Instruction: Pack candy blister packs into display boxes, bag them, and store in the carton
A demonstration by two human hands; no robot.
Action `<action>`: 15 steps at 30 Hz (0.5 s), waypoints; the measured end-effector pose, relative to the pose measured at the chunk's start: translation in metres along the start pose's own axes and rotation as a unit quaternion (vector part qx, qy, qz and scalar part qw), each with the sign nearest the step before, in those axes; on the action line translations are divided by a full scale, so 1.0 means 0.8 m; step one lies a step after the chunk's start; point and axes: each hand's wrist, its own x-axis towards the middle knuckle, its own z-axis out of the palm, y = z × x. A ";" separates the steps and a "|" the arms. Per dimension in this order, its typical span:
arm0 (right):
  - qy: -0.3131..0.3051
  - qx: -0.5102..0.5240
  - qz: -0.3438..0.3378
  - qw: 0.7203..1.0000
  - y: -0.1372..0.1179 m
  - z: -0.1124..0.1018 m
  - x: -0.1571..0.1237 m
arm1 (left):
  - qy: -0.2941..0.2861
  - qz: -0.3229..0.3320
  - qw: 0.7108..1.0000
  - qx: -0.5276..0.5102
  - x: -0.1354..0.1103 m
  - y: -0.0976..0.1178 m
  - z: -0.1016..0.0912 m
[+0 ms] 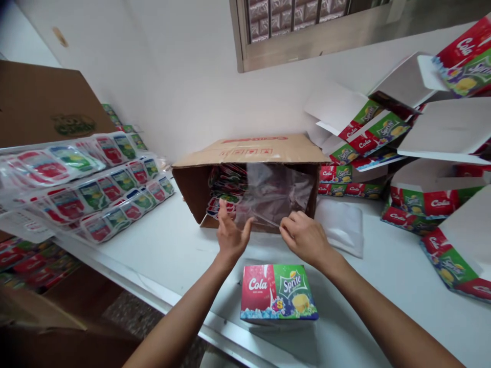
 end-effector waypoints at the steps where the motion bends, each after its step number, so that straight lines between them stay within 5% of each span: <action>1: -0.004 -0.003 -0.011 1.000 0.001 -0.005 -0.003 | 0.024 0.027 0.999 -0.004 0.000 0.000 -0.001; 3: -0.010 -0.001 -0.027 1.000 0.004 -0.014 -0.013 | 0.028 0.092 0.995 -0.018 -0.001 0.002 -0.005; 6: -0.004 0.017 -0.052 0.998 0.008 -0.028 -0.036 | -0.041 0.164 0.984 -0.053 -0.008 0.007 -0.019; 11: 0.044 0.055 -0.090 0.993 0.002 -0.049 -0.084 | -0.150 0.142 0.957 -0.204 -0.009 0.019 -0.057; 15: 0.072 0.061 -0.122 0.988 -0.013 -0.060 -0.118 | -0.207 0.146 0.940 -0.228 -0.013 0.036 -0.093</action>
